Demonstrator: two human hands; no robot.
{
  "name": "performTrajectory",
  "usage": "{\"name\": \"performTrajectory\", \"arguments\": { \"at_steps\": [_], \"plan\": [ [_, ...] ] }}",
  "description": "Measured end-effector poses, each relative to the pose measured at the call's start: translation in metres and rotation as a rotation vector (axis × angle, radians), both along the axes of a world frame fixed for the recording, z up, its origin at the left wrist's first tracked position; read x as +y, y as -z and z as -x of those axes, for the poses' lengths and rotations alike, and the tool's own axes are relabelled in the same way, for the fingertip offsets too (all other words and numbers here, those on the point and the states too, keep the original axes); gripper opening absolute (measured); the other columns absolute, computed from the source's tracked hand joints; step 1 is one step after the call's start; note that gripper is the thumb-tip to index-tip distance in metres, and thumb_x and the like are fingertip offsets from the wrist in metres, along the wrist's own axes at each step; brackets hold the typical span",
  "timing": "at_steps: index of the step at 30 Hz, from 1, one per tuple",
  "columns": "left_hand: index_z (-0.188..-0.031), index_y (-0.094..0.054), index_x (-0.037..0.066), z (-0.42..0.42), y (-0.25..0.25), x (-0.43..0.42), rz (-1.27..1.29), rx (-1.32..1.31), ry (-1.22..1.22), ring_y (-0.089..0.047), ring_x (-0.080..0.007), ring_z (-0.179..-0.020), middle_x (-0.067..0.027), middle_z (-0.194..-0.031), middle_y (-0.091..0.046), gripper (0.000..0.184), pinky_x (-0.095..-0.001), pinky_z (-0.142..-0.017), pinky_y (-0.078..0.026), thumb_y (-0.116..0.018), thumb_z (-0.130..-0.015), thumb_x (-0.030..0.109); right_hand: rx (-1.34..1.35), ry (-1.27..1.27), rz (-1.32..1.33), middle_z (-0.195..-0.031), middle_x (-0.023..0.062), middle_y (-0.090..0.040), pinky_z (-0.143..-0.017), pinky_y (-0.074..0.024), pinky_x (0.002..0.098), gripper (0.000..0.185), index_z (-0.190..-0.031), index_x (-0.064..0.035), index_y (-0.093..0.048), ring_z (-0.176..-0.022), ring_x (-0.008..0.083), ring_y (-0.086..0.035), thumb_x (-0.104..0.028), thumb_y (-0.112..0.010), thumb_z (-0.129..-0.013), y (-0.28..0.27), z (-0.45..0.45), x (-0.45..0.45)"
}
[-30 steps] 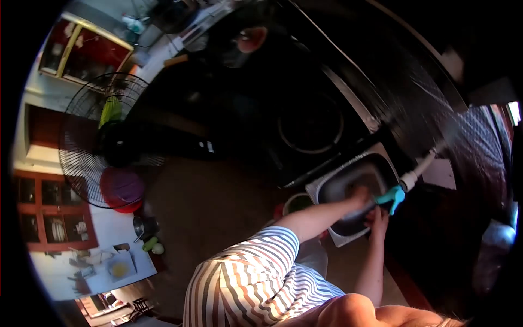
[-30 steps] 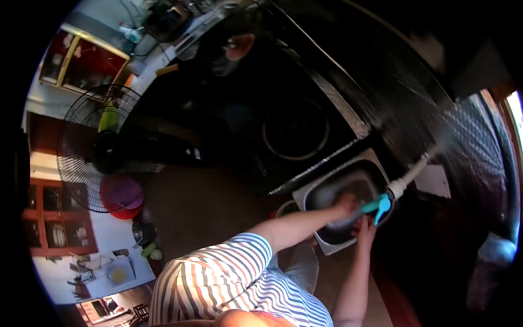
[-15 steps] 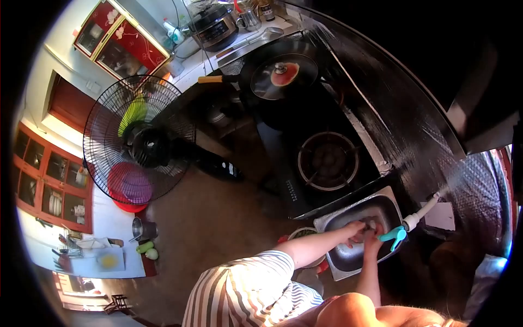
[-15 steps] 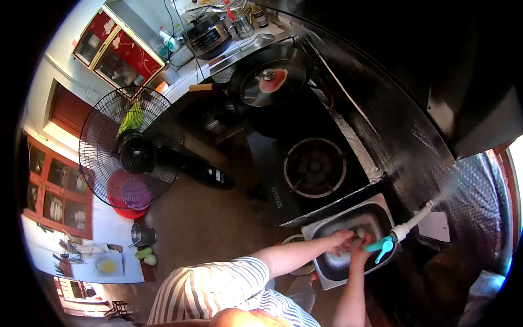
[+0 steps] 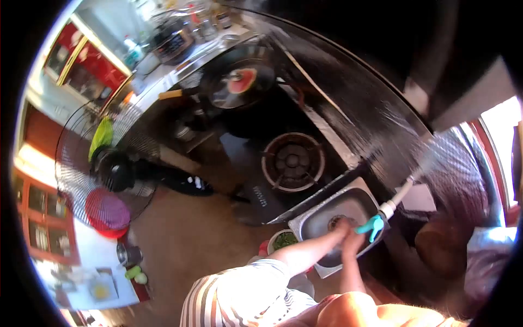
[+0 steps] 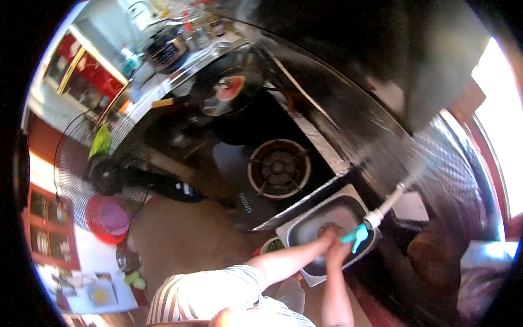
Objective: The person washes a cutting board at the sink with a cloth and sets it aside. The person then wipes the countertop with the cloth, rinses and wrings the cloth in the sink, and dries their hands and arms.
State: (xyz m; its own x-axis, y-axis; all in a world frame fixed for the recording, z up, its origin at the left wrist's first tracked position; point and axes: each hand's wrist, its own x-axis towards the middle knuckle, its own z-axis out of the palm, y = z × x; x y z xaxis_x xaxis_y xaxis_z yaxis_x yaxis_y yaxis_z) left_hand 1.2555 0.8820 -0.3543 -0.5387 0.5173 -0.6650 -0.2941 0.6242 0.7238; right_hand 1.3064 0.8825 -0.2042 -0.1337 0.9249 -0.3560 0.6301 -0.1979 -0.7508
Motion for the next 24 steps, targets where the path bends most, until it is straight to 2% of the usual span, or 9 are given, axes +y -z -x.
{"name": "performTrajectory", "arguments": {
  "at_steps": [3, 5, 7, 9, 11, 13, 17, 21, 24],
  "plan": [
    [-0.111, -0.057, 0.005, 0.019, 0.022, -0.005, -0.217, 0.178, 0.376, -0.056, -0.0277, -0.1, -0.0144, -0.109, -0.06, 0.036, -0.0372, -0.09, -0.042, -0.047, -0.084, 0.026, 0.17, 0.153, -0.185, -0.088, 0.0234, -0.059, -0.073, -0.0437, 0.0437, 0.026, -0.099, 0.003, -0.051, -0.08, 0.0329, -0.058, -0.019, -0.052, -0.085, -0.019, 0.016, -0.023],
    [-0.107, -0.058, 0.006, 0.042, 0.004, -0.008, -0.403, 0.268, 0.614, -0.06, -0.029, -0.094, -0.0134, -0.104, -0.062, 0.035, -0.0416, -0.086, -0.045, -0.053, -0.081, 0.028, -0.087, 0.025, 0.13, -0.091, 0.0231, -0.06, -0.07, -0.0452, 0.0476, 0.03, -0.109, -0.0078, -0.049, -0.085, 0.0422, -0.056, -0.025, -0.048, -0.085, 0.019, -0.004, -0.013],
    [-0.103, -0.058, 0.007, 0.059, -0.102, -0.016, -0.145, -0.071, 0.615, -0.06, -0.0318, -0.091, -0.0122, -0.1, -0.062, 0.03, -0.052, -0.081, -0.045, -0.056, -0.077, 0.02, -0.187, -0.306, -0.159, -0.099, 0.0157, -0.06, -0.073, -0.0462, 0.0354, 0.028, -0.111, -0.0068, -0.057, -0.087, 0.0211, -0.059, -0.011, -0.049, -0.084, 0.042, -0.012, -0.005],
    [-0.109, -0.052, 0.006, 0.079, -0.148, -0.016, 0.155, -0.528, 0.595, -0.058, -0.0335, -0.095, -0.012, -0.105, -0.058, 0.035, -0.0629, -0.076, -0.044, -0.053, -0.074, 0.007, 0.592, -0.18, 0.284, -0.105, 0.0091, -0.059, -0.076, -0.0469, 0.0342, 0.027, -0.111, -0.0055, -0.057, -0.093, 0.0175, -0.058, -0.011, -0.052, -0.085, 0.163, -0.022, -0.007],
    [-0.115, -0.048, 0.004, 0.094, -0.112, -0.022, 0.116, -0.663, 0.676, -0.056, -0.0333, -0.1, -0.0127, -0.111, -0.055, 0.043, -0.0679, -0.075, -0.042, -0.05, -0.073, 0.0, 0.623, -0.276, 0.232, -0.108, 0.0083, -0.058, -0.077, -0.047, 0.0339, 0.026, -0.11, -0.0051, -0.057, -0.095, 0.0177, -0.058, -0.012, -0.053, -0.085, 0.063, -0.005, -0.003],
    [-0.112, -0.049, 0.005, 0.102, -0.103, -0.024, 0.011, -0.954, 0.54, -0.056, -0.0345, -0.099, -0.0145, -0.107, -0.056, 0.041, -0.0685, -0.077, -0.042, -0.047, -0.072, -0.004, 1.114, 0.084, 0.925, -0.108, 0.0093, -0.058, -0.079, -0.0467, 0.0327, 0.027, -0.112, -0.0045, -0.057, -0.096, 0.018, -0.058, -0.01, -0.054, -0.086, 0.014, 0.001, 0.0],
    [-0.11, -0.047, 0.003, 0.101, -0.118, -0.022, 0.039, -0.964, 0.372, -0.055, -0.0342, -0.094, -0.0171, -0.1, -0.052, 0.044, -0.0673, -0.074, -0.046, -0.043, -0.068, -0.007, 0.242, -0.554, -0.12, -0.105, 0.0106, -0.059, -0.083, -0.0463, 0.0333, 0.028, -0.114, -0.0027, -0.056, -0.096, 0.0218, -0.058, -0.004, -0.051, -0.086, -0.028, -0.002, -0.005],
    [-0.109, -0.048, 0.003, 0.1, -0.105, -0.02, 0.027, -0.962, 0.338, -0.055, -0.0341, -0.092, -0.0169, -0.1, -0.052, 0.042, -0.0674, -0.075, -0.046, -0.043, -0.068, -0.006, 0.58, -0.248, 0.26, -0.103, 0.011, -0.058, -0.082, -0.0464, 0.0324, 0.028, -0.112, -0.003, -0.056, -0.094, 0.0211, -0.058, -0.002, -0.051, -0.084, -0.025, 0.003, 0.0],
    [-0.109, -0.051, 0.004, 0.097, -0.118, -0.018, 0.031, -0.983, 0.373, -0.055, -0.0332, -0.092, -0.0165, -0.1, -0.053, 0.039, -0.067, -0.076, -0.045, -0.046, -0.07, -0.003, 0.283, -0.371, 0.136, -0.098, 0.0102, -0.059, -0.078, -0.0469, 0.0319, 0.026, -0.108, -0.0028, -0.058, -0.089, 0.0189, -0.058, 0.0, -0.05, -0.083, -0.005, 0.001, 0.005]
  ]
}}
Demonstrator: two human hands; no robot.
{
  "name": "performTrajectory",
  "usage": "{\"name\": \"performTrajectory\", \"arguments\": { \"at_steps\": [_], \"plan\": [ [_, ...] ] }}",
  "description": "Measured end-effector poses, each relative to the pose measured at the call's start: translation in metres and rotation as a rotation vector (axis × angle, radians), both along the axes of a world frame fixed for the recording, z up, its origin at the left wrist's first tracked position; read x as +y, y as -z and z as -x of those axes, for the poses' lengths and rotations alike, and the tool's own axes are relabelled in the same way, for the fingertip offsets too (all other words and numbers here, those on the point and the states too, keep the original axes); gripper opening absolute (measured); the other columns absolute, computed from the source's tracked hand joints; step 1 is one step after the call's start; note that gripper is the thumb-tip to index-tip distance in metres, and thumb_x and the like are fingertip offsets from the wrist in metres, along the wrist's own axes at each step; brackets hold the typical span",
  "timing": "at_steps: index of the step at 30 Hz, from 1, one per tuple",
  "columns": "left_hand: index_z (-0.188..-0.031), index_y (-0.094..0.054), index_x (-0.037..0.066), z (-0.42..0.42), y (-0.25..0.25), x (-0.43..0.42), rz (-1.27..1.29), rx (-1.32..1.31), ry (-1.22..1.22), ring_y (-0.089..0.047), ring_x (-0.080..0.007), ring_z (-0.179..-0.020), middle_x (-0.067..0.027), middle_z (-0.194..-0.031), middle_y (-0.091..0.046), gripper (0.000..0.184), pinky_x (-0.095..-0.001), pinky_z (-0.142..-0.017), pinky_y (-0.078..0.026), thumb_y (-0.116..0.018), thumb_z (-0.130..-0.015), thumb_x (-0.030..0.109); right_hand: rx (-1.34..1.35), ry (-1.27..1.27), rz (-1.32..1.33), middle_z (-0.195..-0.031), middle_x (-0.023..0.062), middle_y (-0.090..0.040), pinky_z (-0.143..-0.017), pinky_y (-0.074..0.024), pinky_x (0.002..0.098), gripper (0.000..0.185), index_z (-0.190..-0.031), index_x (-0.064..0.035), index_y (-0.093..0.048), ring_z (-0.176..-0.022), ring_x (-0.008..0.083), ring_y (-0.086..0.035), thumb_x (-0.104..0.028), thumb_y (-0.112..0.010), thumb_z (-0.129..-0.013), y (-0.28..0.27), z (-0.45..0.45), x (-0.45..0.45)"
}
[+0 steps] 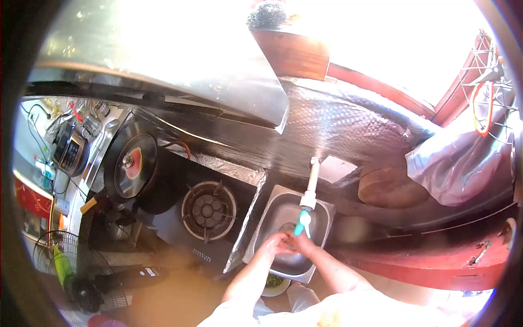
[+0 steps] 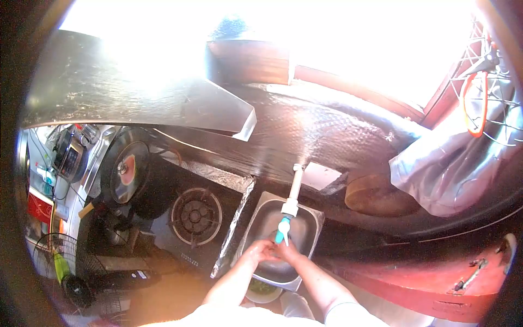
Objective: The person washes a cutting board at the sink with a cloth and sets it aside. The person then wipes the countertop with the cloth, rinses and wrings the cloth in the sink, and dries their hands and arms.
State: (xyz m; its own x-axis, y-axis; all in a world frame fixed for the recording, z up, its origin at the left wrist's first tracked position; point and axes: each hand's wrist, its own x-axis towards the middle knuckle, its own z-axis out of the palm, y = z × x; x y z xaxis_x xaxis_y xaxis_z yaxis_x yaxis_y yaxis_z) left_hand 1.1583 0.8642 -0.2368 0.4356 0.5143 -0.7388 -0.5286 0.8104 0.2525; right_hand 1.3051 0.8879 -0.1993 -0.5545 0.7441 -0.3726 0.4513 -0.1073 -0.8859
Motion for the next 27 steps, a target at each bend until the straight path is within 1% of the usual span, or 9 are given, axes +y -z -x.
{"name": "performTrajectory", "arguments": {
  "at_steps": [6, 8, 11, 14, 16, 19, 22, 25, 27],
  "plan": [
    [-0.105, -0.058, 0.01, -0.011, -0.024, 0.007, -0.059, -0.146, -0.103, -0.057, -0.0277, -0.093, -0.013, -0.1, -0.059, 0.026, -0.0606, -0.077, -0.047, -0.057, -0.079, 0.015, 0.199, 0.476, 0.042, -0.091, 0.0108, -0.063, -0.073, -0.0496, 0.0361, 0.023, -0.095, -0.0021, -0.06, -0.082, 0.0233, -0.062, -0.02, -0.047, -0.089, 0.015, -0.01, 0.002],
    [-0.104, -0.06, 0.012, -0.008, -0.03, 0.009, 0.021, 0.02, -0.109, -0.058, -0.0228, -0.091, -0.0079, -0.099, -0.061, 0.028, -0.0476, -0.076, -0.049, -0.059, -0.081, 0.028, 0.489, 0.795, 0.673, -0.089, 0.0096, -0.064, -0.072, -0.0508, 0.0365, 0.021, -0.091, -0.0033, -0.061, -0.081, 0.0213, -0.063, -0.021, -0.05, -0.088, -0.001, -0.006, 0.008],
    [-0.095, -0.061, 0.011, -0.009, 0.093, -0.001, -0.264, -0.076, -0.257, -0.059, -0.0254, -0.089, -0.0071, -0.092, -0.063, 0.037, -0.0413, -0.074, -0.049, -0.064, -0.076, 0.042, 0.796, 0.706, 0.964, -0.086, 0.0091, -0.063, -0.072, -0.0514, 0.0372, 0.021, -0.092, -0.0062, -0.061, -0.077, 0.0208, -0.063, -0.026, -0.055, -0.087, 0.009, 0.017, -0.013],
    [-0.095, -0.061, 0.011, -0.033, 0.032, 0.003, 0.134, -0.107, -0.588, -0.06, -0.0216, -0.082, -0.007, -0.089, -0.062, 0.035, -0.0365, -0.072, -0.049, -0.062, -0.078, 0.041, 0.853, 0.658, 1.141, -0.085, 0.0093, -0.064, -0.073, -0.0511, 0.0402, 0.024, -0.092, -0.0081, -0.062, -0.082, 0.0222, -0.063, -0.03, -0.061, -0.083, 0.028, 0.022, -0.022],
    [-0.094, -0.061, 0.01, -0.048, -0.03, 0.005, 0.276, -0.11, -0.722, -0.061, -0.0215, -0.079, -0.0074, -0.085, -0.062, 0.035, -0.0363, -0.071, -0.05, -0.063, -0.077, 0.04, 0.805, 0.892, 1.114, -0.085, 0.0102, -0.064, -0.072, -0.0496, 0.04, 0.025, -0.088, -0.006, -0.063, -0.081, 0.0225, -0.062, -0.03, -0.058, -0.084, 0.05, 0.026, -0.018],
    [-0.11, -0.055, 0.011, -0.056, -0.007, 0.007, -0.169, 0.35, -0.279, -0.055, -0.0204, -0.096, -0.0086, -0.104, -0.057, 0.034, -0.0341, -0.08, -0.045, -0.046, -0.089, 0.037, -0.006, 0.78, 0.081, -0.09, 0.0115, -0.063, -0.07, -0.0452, 0.0367, 0.03, -0.094, 0.0004, -0.06, -0.082, 0.0194, -0.058, -0.025, -0.044, -0.087, 0.086, 0.024, -0.011],
    [-0.112, -0.053, 0.009, -0.058, 0.046, 0.008, -0.186, 0.533, -0.257, -0.056, -0.0212, -0.094, -0.0083, -0.105, -0.057, 0.039, -0.0378, -0.078, -0.047, -0.051, -0.087, 0.038, 0.385, 0.889, 0.106, -0.093, 0.0121, -0.062, -0.074, -0.0443, 0.0379, 0.031, -0.098, -0.0014, -0.059, -0.086, 0.019, -0.057, -0.027, -0.045, -0.087, 0.118, 0.022, -0.007],
    [-0.126, -0.045, 0.008, -0.039, -0.048, 0.019, -0.138, 0.577, -0.184, -0.049, -0.0256, -0.11, -0.0133, -0.121, -0.05, 0.054, -0.0404, -0.086, -0.042, -0.043, -0.089, 0.047, 0.4, 0.63, 0.272, -0.096, 0.0145, -0.061, -0.079, -0.0437, 0.0382, 0.032, -0.101, -0.0044, -0.06, -0.091, 0.0222, -0.057, -0.03, -0.047, -0.086, 0.189, 0.02, 0.012],
    [-0.13, -0.04, 0.008, -0.026, -0.009, 0.025, -0.11, 0.452, -0.19, -0.047, -0.0293, -0.113, -0.0135, -0.124, -0.049, 0.077, -0.0506, -0.089, -0.039, -0.039, -0.081, 0.067, 0.131, 0.356, 0.129, -0.097, 0.0152, -0.061, -0.079, -0.0445, 0.0376, 0.033, -0.101, -0.0055, -0.06, -0.09, 0.0231, -0.058, -0.032, -0.051, -0.084, 0.056, 0.01, 0.014]
  ]
}}
